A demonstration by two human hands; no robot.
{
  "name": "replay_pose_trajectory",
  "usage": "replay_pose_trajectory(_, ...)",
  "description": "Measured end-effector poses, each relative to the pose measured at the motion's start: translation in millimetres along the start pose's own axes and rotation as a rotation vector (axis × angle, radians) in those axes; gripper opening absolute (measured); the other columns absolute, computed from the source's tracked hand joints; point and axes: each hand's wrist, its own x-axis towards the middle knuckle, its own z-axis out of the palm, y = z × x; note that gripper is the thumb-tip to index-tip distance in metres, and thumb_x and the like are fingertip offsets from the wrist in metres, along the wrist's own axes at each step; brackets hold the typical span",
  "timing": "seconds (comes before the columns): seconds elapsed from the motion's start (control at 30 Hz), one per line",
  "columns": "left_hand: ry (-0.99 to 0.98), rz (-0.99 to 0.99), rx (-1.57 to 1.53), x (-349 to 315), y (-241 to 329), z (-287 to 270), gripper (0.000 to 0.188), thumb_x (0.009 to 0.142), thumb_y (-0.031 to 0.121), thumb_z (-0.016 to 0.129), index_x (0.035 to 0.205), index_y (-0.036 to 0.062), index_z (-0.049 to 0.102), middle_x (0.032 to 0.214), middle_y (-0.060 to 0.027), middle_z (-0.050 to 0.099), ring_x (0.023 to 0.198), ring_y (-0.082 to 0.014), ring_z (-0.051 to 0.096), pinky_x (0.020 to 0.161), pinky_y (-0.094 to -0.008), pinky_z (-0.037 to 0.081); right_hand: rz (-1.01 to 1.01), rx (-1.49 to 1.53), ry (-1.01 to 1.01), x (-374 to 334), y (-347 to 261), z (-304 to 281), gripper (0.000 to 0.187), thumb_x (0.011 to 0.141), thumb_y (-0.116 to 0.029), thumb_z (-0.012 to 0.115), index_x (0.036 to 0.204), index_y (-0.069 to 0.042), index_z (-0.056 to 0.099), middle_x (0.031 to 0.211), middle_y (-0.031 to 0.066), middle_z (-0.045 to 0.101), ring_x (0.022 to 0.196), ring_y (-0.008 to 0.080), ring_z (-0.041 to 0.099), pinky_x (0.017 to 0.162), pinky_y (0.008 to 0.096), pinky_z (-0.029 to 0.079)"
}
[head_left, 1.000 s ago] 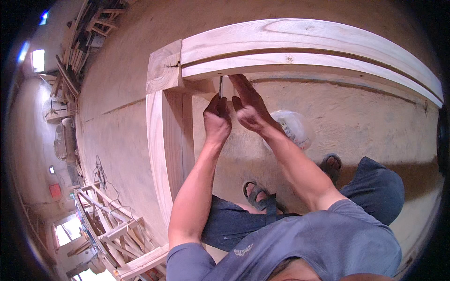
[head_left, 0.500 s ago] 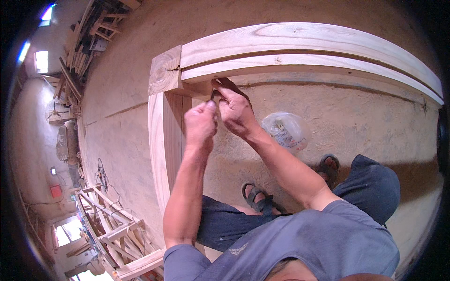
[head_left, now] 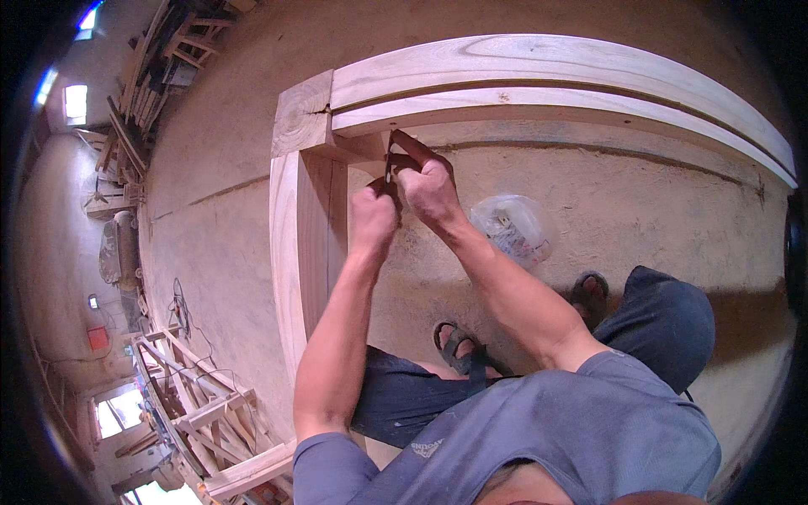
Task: The person assembles a large wooden frame by fitting pieces together, applying glue, and tightening bolts using a wrench.
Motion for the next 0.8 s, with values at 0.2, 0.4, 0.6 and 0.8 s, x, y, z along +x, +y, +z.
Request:
replay_pose_trajectory(0.2,-0.101,-0.001,-0.086,-42,88,-15,0.023,0.100,0.018,0.051,0.107,0.0021,0.068,0.063,0.0037,0.050,0.048,-0.0053,0.040,0.043,-0.0219,0.031,0.016,0.298,-0.013,-3,-20,5,0.046,0.089,-0.006,0.054,0.135,0.002,0.053,0.103,0.0089,0.069,0.083,0.0116,0.063,0.072,0.0275,0.052)
replay_pose_trajectory(0.4,0.085,0.287,0.725,-15,23,17,0.021,0.092,0.008,0.048,0.095,-0.0074,0.061,0.083,-0.0298,0.064,0.081,-0.0364,0.066,0.074,-0.0438,0.049,0.332,0.999,0.120,35,79,-81,0.044,0.100,-0.030,0.050,0.129,0.003,0.053,0.112,0.0197,0.068,0.100,0.0332,0.068,0.085,0.0416,0.057)
replay_pose_trajectory(0.6,-0.331,0.017,0.345,-11,28,-19,0.014,0.089,-0.001,0.043,0.085,0.0016,0.056,0.066,-0.0007,0.051,0.062,-0.0094,0.051,0.051,-0.0300,0.041,0.261,1.238,0.439,64,83,-165,0.070,0.103,-0.053,0.025,0.151,-0.001,0.022,0.151,0.0227,0.036,0.135,0.0404,0.042,0.109,0.0559,0.037)
replay_pose_trajectory(0.8,-0.474,0.356,1.057,-58,95,-37,0.007,0.088,0.004,0.053,0.092,0.0010,0.057,0.070,-0.0187,0.056,0.069,-0.0412,0.052,0.064,-0.0423,0.047,0.322,1.277,0.655,94,55,-187,0.071,0.102,-0.056,0.028,0.151,-0.005,0.029,0.157,0.0134,0.031,0.143,0.0334,0.033,0.115,0.0546,0.030)
